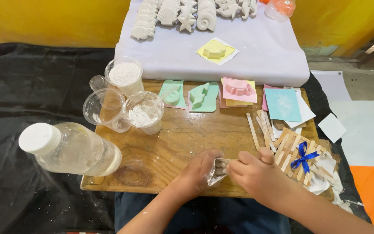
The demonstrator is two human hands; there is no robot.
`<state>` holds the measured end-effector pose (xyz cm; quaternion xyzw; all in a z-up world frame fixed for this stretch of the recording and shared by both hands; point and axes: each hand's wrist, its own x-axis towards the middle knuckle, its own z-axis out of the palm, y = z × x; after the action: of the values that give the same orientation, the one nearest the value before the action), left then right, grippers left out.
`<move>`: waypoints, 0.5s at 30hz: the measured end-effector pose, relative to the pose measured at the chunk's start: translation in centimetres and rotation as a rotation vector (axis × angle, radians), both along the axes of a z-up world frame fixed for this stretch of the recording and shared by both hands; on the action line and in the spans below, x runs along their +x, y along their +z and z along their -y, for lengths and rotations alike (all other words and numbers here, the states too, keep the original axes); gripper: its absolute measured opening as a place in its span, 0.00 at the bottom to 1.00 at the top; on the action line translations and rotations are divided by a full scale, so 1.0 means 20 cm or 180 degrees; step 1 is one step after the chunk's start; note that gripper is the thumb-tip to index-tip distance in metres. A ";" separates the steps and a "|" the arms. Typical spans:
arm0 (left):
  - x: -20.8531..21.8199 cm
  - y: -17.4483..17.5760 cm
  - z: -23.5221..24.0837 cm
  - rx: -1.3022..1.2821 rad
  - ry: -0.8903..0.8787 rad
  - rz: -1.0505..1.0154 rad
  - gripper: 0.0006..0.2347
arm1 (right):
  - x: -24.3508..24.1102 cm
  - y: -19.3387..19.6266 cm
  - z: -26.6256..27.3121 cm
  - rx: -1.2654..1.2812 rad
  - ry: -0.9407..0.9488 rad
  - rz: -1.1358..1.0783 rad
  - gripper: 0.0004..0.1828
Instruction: Mixing casting powder with water and preparing the mixture for mold application.
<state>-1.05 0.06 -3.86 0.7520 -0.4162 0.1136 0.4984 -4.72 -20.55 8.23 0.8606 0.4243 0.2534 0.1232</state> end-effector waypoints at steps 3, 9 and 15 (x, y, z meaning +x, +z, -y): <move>0.00 0.04 -0.02 0.0091 -0.0180 -0.0189 0.18 | -0.06 0.00 0.02 0.0245 -0.0371 -0.0486 0.22; -0.01 0.08 -0.02 0.0191 -0.0090 -0.0343 0.18 | -0.01 0.05 -0.04 0.0394 -0.0234 0.0777 0.21; 0.00 0.06 -0.02 0.0059 -0.0223 0.0004 0.19 | -0.12 0.03 -0.05 -0.0254 -0.0454 0.0700 0.16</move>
<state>-1.13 0.37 -2.65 0.7415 -0.4436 0.0927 0.4948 -7.14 -19.63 8.80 0.8500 0.3557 0.3198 0.2208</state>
